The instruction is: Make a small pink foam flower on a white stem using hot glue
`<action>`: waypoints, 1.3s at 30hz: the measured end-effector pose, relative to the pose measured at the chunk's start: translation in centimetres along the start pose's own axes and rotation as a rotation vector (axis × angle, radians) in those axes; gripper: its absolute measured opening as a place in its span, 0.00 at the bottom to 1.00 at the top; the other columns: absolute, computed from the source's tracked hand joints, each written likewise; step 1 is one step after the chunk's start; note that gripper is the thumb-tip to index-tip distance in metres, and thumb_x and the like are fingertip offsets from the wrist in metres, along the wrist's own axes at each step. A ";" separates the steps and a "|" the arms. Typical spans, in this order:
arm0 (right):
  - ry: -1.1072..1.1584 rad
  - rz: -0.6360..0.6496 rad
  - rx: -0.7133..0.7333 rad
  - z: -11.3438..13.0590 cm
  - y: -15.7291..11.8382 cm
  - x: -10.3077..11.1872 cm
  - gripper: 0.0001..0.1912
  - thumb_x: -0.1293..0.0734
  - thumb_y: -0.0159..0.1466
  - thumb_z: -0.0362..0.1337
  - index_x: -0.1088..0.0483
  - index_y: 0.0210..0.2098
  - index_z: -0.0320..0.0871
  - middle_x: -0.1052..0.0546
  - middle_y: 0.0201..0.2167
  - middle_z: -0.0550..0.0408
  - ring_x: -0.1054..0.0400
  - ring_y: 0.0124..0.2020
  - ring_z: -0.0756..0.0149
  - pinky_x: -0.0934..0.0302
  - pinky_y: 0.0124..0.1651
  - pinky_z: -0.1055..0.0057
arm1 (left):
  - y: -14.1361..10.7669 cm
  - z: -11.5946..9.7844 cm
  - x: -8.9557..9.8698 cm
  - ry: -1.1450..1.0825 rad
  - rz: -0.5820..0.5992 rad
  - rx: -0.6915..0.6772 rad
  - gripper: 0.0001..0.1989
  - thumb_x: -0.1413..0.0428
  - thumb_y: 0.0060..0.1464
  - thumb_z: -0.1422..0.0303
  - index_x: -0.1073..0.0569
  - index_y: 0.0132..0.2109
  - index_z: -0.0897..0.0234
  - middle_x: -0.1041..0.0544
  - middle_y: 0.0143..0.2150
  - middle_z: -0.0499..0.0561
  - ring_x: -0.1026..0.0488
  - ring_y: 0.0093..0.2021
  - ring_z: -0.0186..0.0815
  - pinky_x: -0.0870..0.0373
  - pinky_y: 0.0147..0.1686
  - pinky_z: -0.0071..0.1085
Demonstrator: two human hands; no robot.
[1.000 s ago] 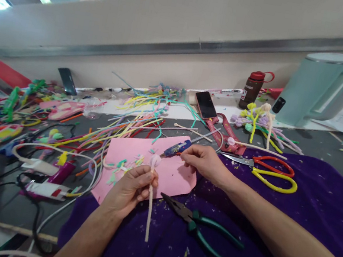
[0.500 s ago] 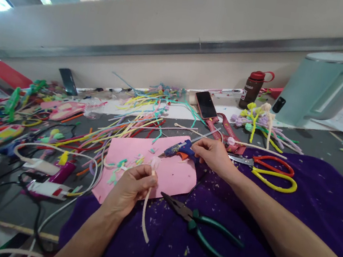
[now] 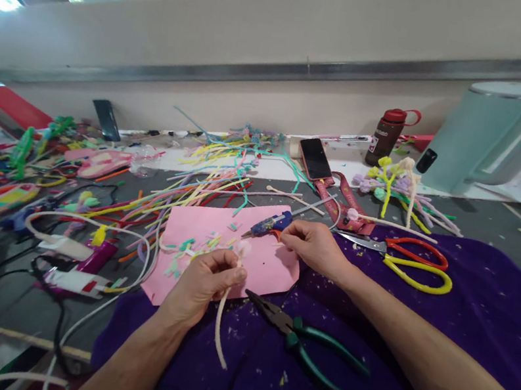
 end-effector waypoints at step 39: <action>-0.429 0.040 -0.042 -4.7 1.9 2.4 0.12 0.38 0.58 0.40 0.26 0.33 0.40 0.24 0.28 0.56 0.33 0.29 0.68 0.45 0.29 0.75 | -0.2 -0.2 0.4 -0.087 -0.010 -0.036 0.11 0.38 0.41 0.66 0.32 0.26 0.66 0.32 0.20 0.42 0.45 0.14 0.19 0.51 0.12 0.15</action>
Point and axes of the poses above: each hand's wrist, its own y-axis towards the middle knuckle, its own x-axis out of the back of the hand, z = x × y, the point moved 6 cm from there along y, towards the middle knuckle
